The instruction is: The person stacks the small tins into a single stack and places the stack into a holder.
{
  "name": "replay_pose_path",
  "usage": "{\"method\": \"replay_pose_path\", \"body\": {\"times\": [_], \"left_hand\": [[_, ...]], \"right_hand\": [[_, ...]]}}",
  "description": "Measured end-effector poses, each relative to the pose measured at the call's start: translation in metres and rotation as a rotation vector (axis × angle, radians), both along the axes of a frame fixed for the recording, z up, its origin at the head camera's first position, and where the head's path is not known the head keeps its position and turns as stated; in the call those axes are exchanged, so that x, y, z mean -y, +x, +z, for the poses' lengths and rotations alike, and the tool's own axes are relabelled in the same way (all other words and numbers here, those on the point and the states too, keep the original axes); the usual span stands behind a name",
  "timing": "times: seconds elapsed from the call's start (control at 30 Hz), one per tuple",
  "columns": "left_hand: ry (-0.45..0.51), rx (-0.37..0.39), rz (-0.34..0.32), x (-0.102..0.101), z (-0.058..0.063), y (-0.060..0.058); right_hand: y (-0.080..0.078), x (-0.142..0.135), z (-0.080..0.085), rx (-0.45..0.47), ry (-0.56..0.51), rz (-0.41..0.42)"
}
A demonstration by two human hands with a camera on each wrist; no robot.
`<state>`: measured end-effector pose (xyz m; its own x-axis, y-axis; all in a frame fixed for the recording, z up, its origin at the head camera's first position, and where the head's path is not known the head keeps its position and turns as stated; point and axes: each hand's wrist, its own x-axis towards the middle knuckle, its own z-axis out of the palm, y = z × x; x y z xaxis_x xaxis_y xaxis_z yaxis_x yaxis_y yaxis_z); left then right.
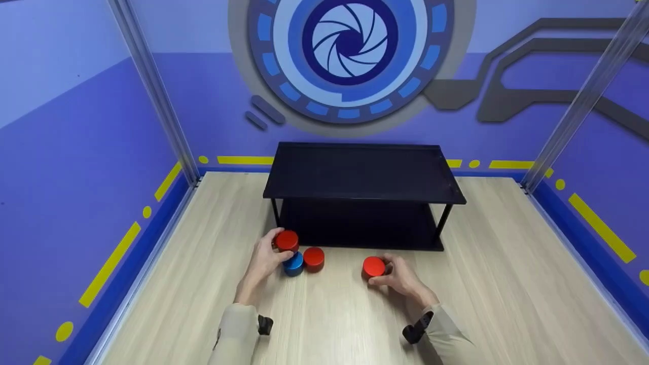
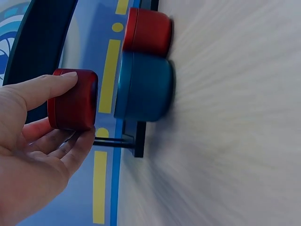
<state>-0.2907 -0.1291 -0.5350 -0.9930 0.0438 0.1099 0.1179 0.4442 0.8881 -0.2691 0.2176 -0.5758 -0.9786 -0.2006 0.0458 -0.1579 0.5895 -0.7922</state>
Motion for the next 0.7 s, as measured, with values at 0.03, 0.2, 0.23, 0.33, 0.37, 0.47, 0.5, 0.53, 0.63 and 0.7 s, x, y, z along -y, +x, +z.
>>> {"method": "replay_pose_path", "body": {"times": [0.03, 0.2, 0.23, 0.33, 0.37, 0.47, 0.5, 0.53, 0.63, 0.7], "left_hand": [[0.003, 0.003, -0.004, -0.002, 0.001, 0.000], [-0.009, 0.004, -0.018, -0.009, 0.003, -0.001], [-0.013, 0.002, -0.019, -0.010, 0.004, -0.001], [-0.048, -0.035, -0.031, -0.014, 0.004, -0.002], [-0.059, -0.045, -0.036, -0.015, 0.005, -0.002], [-0.061, -0.073, -0.063, -0.019, 0.006, -0.002], [-0.052, -0.078, -0.075, -0.020, 0.006, -0.002], [-0.049, -0.083, -0.085, -0.021, 0.007, -0.002], [-0.044, -0.087, -0.102, -0.026, 0.008, -0.002], [-0.052, -0.084, -0.108, -0.029, 0.008, -0.003]], "right_hand": [[0.000, 0.000, 0.000, -0.003, 0.003, 0.001], [0.000, 0.000, -0.001, -0.015, 0.023, -0.004], [0.000, 0.000, -0.001, -0.013, 0.025, -0.009], [0.000, 0.000, -0.001, -0.011, 0.026, -0.012], [0.000, 0.000, 0.000, -0.010, 0.023, -0.011], [-0.001, 0.001, 0.000, 0.001, 0.020, -0.015], [-0.001, 0.001, 0.000, 0.004, 0.016, -0.016], [-0.001, 0.001, 0.000, 0.003, 0.015, -0.017], [-0.001, 0.001, 0.000, 0.002, 0.005, -0.013], [-0.001, 0.001, 0.000, 0.003, -0.005, -0.006]]}}
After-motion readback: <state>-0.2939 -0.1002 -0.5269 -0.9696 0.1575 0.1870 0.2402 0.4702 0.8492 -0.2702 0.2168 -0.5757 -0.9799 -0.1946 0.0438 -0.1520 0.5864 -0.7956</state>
